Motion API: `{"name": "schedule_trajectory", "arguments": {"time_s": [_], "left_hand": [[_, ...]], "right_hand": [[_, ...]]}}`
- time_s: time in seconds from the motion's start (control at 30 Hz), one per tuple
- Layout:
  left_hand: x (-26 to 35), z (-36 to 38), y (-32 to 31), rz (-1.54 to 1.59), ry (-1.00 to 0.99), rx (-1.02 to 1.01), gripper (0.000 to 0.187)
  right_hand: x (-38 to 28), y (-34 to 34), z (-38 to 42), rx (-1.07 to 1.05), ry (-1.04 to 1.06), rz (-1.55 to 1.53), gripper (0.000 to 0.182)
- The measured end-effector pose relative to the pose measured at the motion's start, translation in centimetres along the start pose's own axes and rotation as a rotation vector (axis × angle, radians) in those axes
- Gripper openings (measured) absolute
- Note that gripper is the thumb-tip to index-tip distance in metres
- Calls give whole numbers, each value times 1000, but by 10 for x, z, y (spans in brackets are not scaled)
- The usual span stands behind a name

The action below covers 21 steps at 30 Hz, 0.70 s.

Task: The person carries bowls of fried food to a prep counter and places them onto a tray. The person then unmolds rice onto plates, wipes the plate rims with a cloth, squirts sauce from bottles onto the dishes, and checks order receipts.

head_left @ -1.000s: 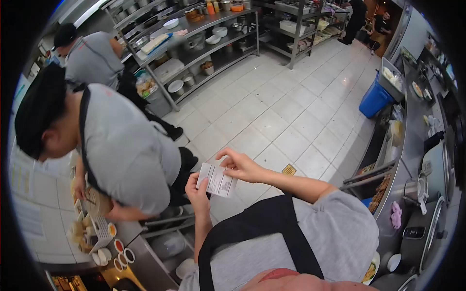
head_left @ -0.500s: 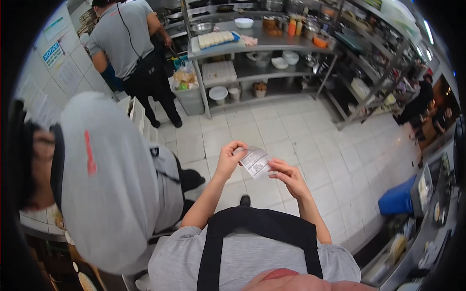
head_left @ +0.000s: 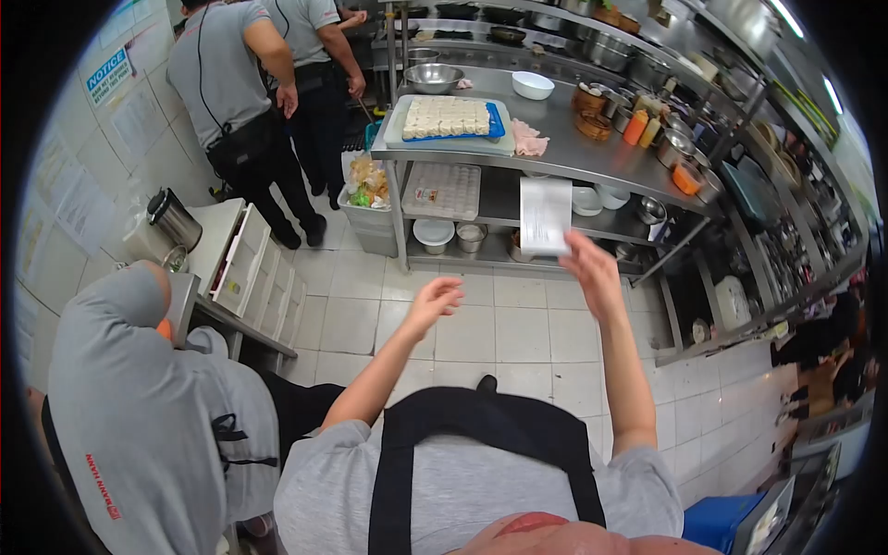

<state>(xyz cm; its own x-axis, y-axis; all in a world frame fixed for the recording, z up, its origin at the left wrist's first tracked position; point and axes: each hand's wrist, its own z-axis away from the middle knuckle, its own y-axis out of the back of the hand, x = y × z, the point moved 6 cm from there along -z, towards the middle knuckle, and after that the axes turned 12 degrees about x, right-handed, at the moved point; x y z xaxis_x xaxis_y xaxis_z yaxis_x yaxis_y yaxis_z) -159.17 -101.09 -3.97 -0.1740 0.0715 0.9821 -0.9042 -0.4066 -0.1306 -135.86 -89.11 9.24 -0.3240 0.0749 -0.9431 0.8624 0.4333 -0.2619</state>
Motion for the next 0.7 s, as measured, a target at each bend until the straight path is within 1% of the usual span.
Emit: {"name": "schedule_trajectory", "arguments": {"time_s": [0.1, 0.17, 0.23, 0.27, 0.33, 0.37, 0.43, 0.47, 0.5, 0.6, 0.63, 0.7], "left_hand": [[-20, -18, 40, -52, 95, 242, 29], [-30, -22, 65, -4, 146, 409, 28], [-52, -29, 86, 64, 169, 554, 26], [-57, -31, 90, 79, 160, 579, 26], [-66, -42, 95, 131, 203, 671, 24], [-68, -55, 93, 140, 195, 679, 24], [-72, -78, 90, 75, 276, 658, 22], [-79, -98, 90, 68, 293, 614, 23], [-72, -114, 90, 63, 295, 601, 23], [-42, -175, 79, -11, 221, 461, 25], [-35, -195, 79, -18, 228, 445, 25], [-16, -232, 76, -87, 81, 373, 24]], "right_hand": [[-24, -30, -118, -127, 75, -123, 42], [-26, -49, -184, -214, 105, -128, 41], [-27, -68, -233, -306, 137, -132, 40], [-25, -76, -251, -337, 154, -148, 40], [-21, -89, -285, -379, 170, -162, 40], [-17, -93, -301, -393, 174, -161, 40], [-7, -97, -326, -378, 184, -183, 40], [-3, -97, -337, -374, 183, -178, 40], [0, -99, -346, -361, 186, -174, 40], [5, -99, -371, -326, 161, -157, 39], [5, -98, -378, -307, 161, -153, 39], [6, -94, -390, -309, 165, -136, 38]]}}
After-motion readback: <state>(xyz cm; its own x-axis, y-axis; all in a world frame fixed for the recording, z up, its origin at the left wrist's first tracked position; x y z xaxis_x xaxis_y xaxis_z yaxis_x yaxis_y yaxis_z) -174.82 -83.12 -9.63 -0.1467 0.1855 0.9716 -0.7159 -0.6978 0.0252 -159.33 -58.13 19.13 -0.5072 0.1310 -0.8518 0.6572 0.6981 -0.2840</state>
